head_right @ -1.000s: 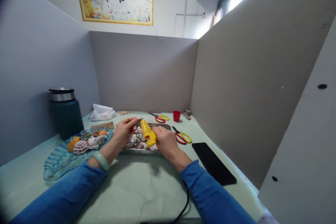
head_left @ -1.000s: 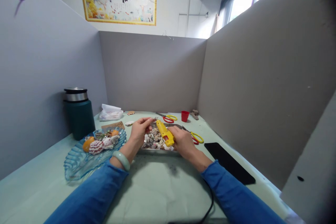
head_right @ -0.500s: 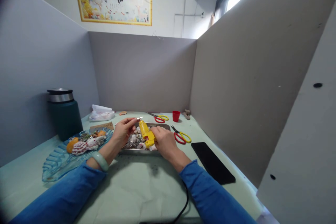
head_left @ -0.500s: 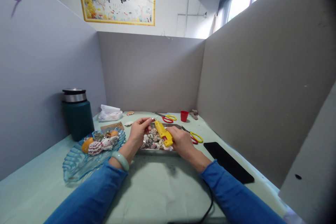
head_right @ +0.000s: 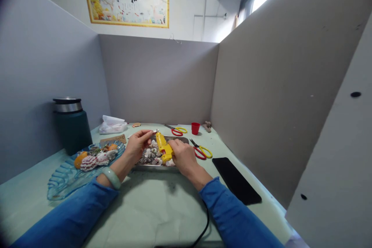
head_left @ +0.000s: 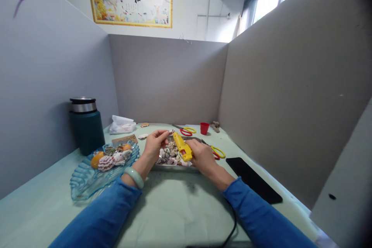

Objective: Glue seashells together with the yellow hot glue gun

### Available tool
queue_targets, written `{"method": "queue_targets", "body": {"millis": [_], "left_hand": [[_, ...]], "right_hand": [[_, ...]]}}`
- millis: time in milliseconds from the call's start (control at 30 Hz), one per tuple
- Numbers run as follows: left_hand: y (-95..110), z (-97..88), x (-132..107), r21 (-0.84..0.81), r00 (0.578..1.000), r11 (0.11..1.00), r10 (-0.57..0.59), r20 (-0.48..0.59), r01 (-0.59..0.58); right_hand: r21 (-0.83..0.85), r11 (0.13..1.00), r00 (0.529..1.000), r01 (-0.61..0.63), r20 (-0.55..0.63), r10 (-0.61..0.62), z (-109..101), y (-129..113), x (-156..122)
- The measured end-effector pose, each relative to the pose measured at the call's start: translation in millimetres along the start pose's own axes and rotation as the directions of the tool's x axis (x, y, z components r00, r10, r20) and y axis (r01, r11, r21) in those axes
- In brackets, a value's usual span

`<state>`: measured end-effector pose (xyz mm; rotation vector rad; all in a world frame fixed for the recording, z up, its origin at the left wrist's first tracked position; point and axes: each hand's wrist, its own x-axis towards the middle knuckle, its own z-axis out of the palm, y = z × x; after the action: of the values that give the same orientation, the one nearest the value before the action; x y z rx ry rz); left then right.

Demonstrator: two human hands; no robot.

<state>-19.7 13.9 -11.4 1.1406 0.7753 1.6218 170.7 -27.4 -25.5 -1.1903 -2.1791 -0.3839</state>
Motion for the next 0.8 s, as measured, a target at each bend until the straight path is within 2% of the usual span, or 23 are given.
{"method": "queue_targets", "body": {"millis": [100, 433, 800], "left_hand": [[0.6, 0.1, 0.3, 0.004, 1.000, 1.000, -0.003, -0.002, 0.003], [0.0, -0.1, -0.5, -0.033, 0.999, 0.999, -0.011, 0.040, 0.012], [0.8, -1.2, -0.1, -0.031, 0.995, 0.999, 0.042, 0.086, -0.040]], "right_hand": [[-0.002, 1.000, 1.000, -0.024, 0.000, 0.024, -1.6, 0.6, 0.2], [0.043, 0.998, 0.999, 0.035, -0.008, -0.035, 1.2, -1.9, -0.5], [0.029, 0.999, 0.999, -0.018, -0.031, 0.019, -1.9, -0.1, -0.4]]}}
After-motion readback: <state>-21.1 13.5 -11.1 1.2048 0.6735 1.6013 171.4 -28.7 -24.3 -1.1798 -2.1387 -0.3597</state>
